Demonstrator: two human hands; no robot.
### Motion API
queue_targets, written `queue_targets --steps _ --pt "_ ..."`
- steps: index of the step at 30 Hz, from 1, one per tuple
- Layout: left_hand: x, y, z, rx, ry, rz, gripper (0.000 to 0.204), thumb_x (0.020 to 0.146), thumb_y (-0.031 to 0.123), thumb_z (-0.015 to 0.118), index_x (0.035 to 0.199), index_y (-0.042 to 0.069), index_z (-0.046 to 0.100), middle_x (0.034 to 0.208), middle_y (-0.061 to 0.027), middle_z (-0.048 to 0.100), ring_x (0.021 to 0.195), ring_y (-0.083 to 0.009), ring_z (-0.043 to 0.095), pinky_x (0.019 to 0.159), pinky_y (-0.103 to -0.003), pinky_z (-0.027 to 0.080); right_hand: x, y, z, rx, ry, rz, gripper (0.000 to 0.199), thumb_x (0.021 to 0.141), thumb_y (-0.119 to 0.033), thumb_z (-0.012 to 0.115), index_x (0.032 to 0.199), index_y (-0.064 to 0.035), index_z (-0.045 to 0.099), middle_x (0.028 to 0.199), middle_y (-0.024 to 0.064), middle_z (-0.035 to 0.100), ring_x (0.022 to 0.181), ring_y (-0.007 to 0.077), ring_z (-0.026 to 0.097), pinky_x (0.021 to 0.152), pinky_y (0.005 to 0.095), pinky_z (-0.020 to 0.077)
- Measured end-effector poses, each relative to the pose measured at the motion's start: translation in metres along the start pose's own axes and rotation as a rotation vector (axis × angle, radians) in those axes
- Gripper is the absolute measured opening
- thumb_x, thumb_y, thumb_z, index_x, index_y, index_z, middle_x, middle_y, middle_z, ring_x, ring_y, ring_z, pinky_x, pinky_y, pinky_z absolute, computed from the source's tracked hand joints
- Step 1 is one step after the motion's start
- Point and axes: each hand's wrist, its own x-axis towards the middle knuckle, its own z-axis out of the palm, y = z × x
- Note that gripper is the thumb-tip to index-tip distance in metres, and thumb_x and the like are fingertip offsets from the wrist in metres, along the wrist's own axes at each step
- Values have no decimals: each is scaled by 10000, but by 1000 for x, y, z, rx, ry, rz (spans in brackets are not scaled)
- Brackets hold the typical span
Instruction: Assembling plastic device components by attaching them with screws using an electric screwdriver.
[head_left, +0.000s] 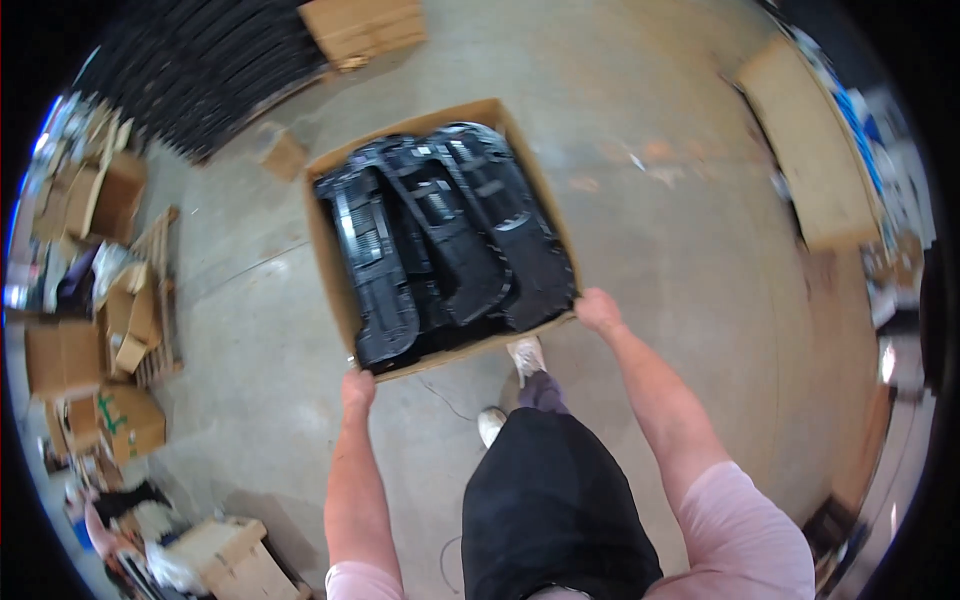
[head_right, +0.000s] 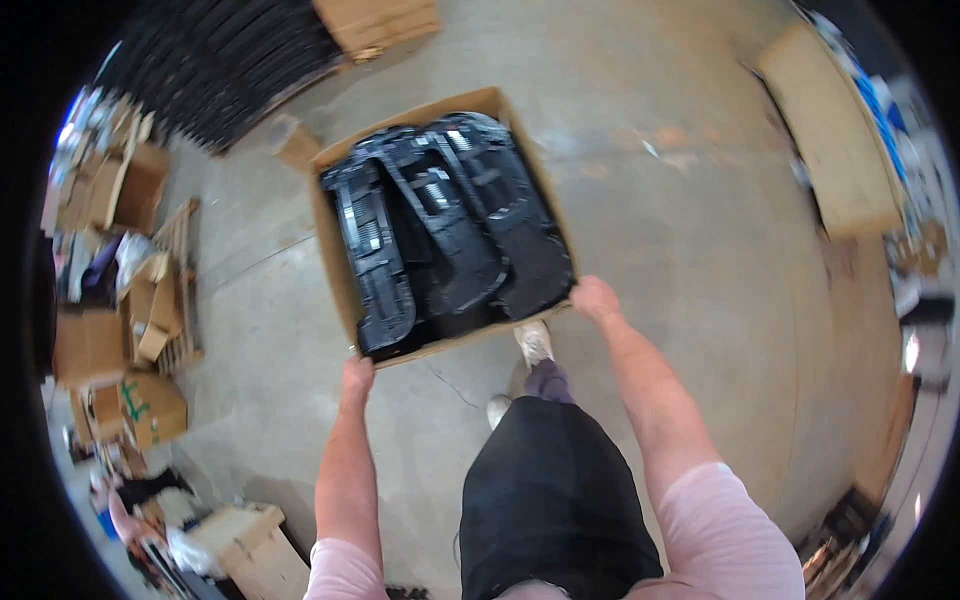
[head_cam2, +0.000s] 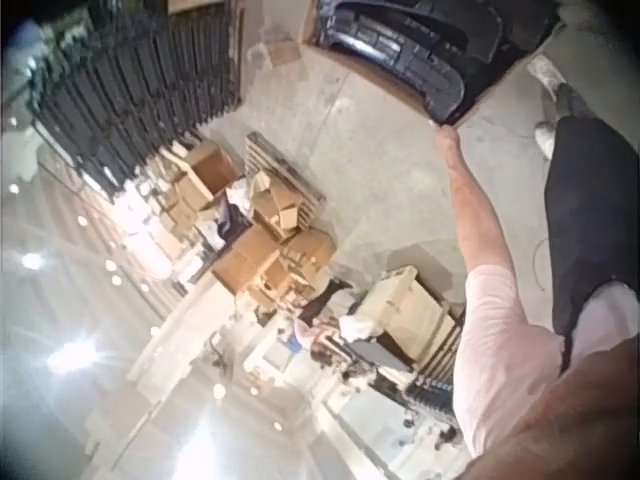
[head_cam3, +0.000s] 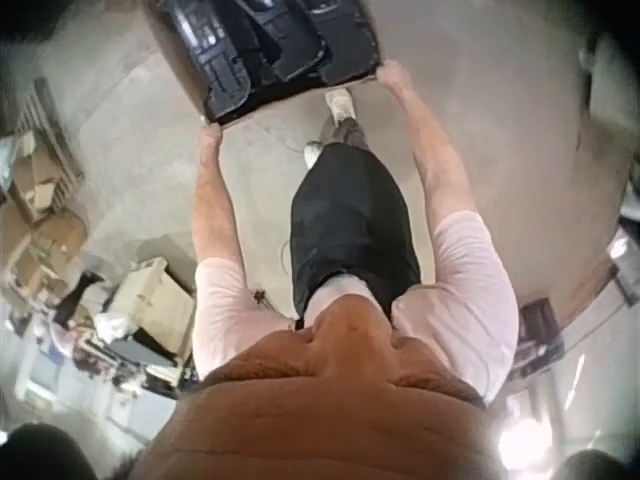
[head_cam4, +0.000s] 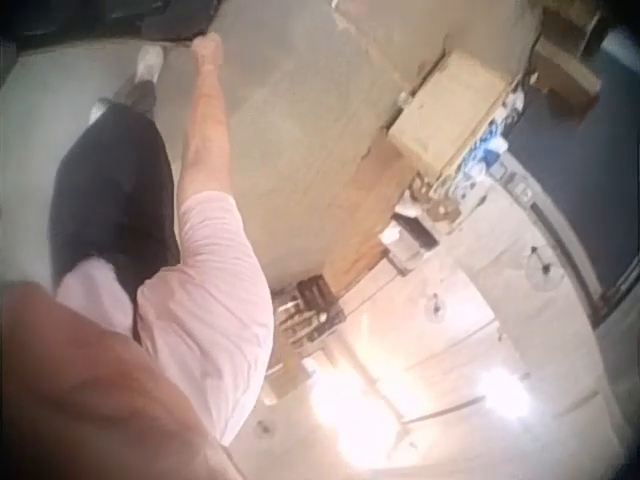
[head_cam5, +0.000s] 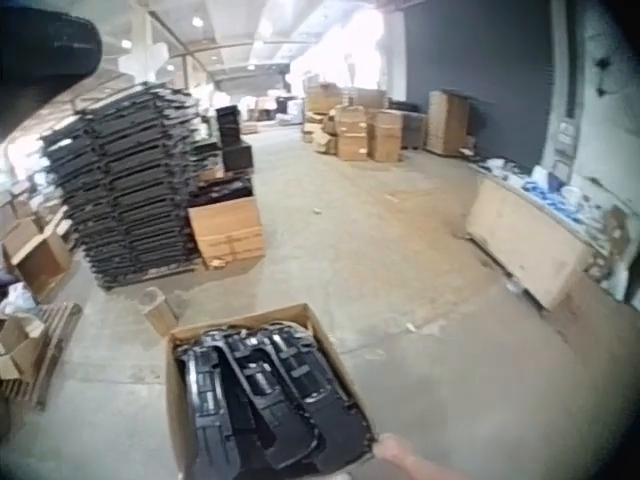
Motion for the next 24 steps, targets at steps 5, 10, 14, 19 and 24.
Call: queue_targets --steps 5,10,14,19,24 --pt "-38 -41 51 -122 -88 7 343 907 244 595 995 -75 685 889 -277 701 842 -392 659 783 -521 498 -69 79 -20 82 0 45 339 835 -234 594 1088 -81 760 1165 196 719 1122 383 676 937 502 549" --pt "-113 -76 98 -396 -114 -66 286 931 239 515 676 173 402 531 14 412 407 -143 376 367 -351 300 -156 160 -15 217 11 65 288 826 -179 609 1029 -51 767 1109 208 729 1070 383 696 935 481 564" --pt "-116 -15 97 -202 -244 -167 304 942 312 471 678 179 401 511 25 375 366 -146 326 330 -343 239 -166 190 -27 300 99 128 261 831 -128 603 1004 -48 781 1107 206 736 1073 364 706 931 458 571" --pt "-122 -20 70 -196 -220 -300 303 950 333 457 692 188 398 513 19 346 343 -145 294 326 -317 212 -197 193 -19 420 126 165 242 851 -80 589 986 -38 786 1100 191 747 1102 344 702 942 441 561" --pt "-125 -35 11 -240 -319 -210 230 987 333 428 805 193 426 543 10 382 349 -148 322 312 -320 235 -242 189 -20 471 145 121 239 832 -90 603 980 -41 784 1099 207 740 1099 365 698 944 459 553"
